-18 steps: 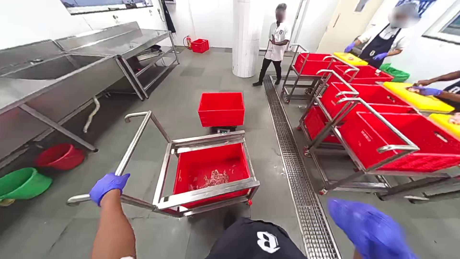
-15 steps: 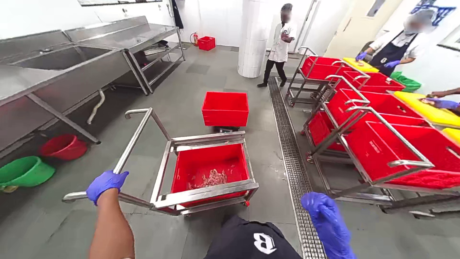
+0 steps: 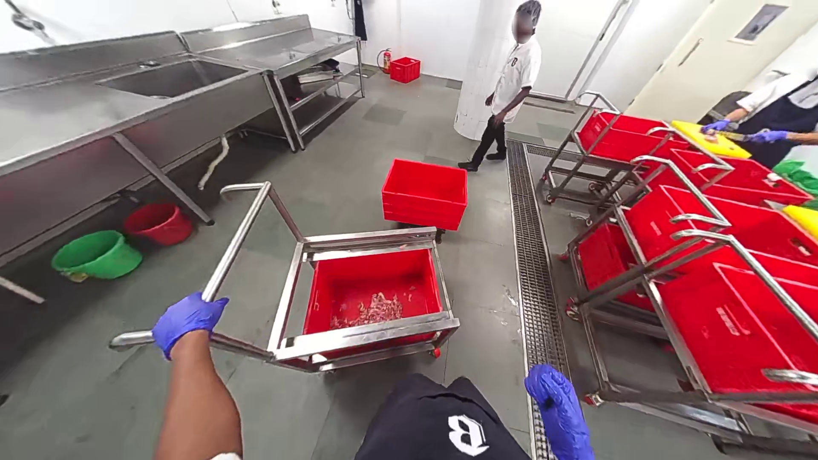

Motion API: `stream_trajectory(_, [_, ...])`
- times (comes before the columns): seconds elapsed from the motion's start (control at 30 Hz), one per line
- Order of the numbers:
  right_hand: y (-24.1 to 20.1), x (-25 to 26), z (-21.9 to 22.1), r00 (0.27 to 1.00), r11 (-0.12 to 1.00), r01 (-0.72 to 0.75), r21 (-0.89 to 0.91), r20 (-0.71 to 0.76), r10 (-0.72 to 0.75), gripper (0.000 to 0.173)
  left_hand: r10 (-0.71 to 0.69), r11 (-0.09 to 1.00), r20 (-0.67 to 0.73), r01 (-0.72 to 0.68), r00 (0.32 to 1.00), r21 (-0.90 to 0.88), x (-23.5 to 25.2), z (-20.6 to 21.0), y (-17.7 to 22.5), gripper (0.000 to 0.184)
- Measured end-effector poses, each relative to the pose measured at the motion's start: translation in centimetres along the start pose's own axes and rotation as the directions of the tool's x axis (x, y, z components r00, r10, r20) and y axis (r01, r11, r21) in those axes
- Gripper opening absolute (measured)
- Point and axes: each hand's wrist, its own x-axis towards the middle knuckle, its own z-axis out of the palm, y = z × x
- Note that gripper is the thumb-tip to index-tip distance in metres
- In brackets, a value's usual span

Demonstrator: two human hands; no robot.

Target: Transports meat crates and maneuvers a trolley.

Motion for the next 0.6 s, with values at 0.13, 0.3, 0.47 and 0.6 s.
stream_trajectory(0.13, [0.8,1.5,-0.1,0.999,0.999,-0.046,0.003,0.028,0.046,0.030,-0.004,1.000,0.004,0.004,1.000,-0.015,-0.4,-0.1,-0.2,0.044])
stream_trajectory(0.3, [1.6,2.5,-0.3,0.999,1.000,-0.020,-0.019,0.045,0.021,0.032,-0.011,1.000,-0.015,0.011,1.000,0.004,-0.3,0.4,-0.1,0.038])
stream_trajectory(0.47, [2.8,1.4,-0.8,0.999,0.999,-0.037,0.005,0.007,0.037,0.032,-0.031,0.999,-0.003,0.031,1.000,0.013,-0.4,0.4,-0.2,0.038])
stream_trajectory(0.6, [3.4,1.0,-1.5,0.998,0.998,-0.063,-0.004,-0.012,0.062,0.032,-0.034,0.999,-0.001,0.034,0.999,0.035,-0.6,0.1,0.1,0.037])
